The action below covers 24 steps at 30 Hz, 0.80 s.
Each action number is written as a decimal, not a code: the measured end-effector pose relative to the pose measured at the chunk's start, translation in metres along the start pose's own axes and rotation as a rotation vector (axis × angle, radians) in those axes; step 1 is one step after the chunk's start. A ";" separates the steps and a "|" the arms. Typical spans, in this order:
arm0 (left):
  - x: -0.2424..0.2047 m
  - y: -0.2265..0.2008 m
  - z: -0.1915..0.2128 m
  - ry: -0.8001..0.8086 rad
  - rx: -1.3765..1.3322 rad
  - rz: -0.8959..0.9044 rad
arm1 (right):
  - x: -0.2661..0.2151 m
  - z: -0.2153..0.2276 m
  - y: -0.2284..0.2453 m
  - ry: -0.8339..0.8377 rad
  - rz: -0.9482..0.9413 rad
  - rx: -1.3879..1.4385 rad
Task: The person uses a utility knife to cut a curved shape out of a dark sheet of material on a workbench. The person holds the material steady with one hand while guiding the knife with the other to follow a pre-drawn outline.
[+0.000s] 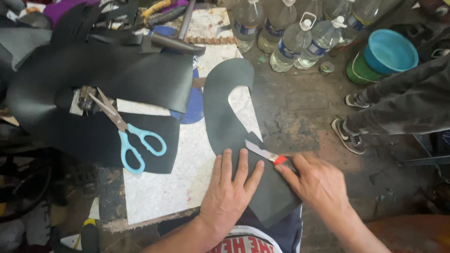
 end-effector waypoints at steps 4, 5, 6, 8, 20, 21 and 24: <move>0.000 0.001 0.000 -0.007 -0.011 0.000 | -0.013 -0.006 -0.016 -0.016 -0.055 -0.114; 0.000 0.001 0.000 -0.010 -0.015 0.001 | -0.007 -0.005 -0.012 0.043 -0.079 -0.086; 0.001 0.000 0.000 -0.017 -0.019 0.001 | -0.001 -0.004 -0.009 0.098 -0.104 -0.060; 0.003 0.001 -0.001 -0.024 -0.011 0.007 | 0.003 -0.006 -0.006 0.011 -0.045 -0.038; 0.000 -0.001 0.001 -0.008 -0.036 -0.002 | 0.007 -0.004 0.003 -0.054 -0.009 -0.024; 0.001 0.001 0.001 -0.002 -0.048 0.008 | 0.007 -0.002 0.005 -0.038 -0.011 -0.013; 0.001 0.001 0.000 0.001 -0.006 -0.012 | -0.008 -0.004 -0.010 -0.057 -0.062 -0.064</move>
Point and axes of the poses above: each hand's wrist, its own x-axis towards the middle knuckle, its own z-axis out of the back of the hand, y = z × x, the point moved 4 cm from there along x, towards the middle knuckle, and after that the axes turned 15 degrees about x, right-handed, at the moved point
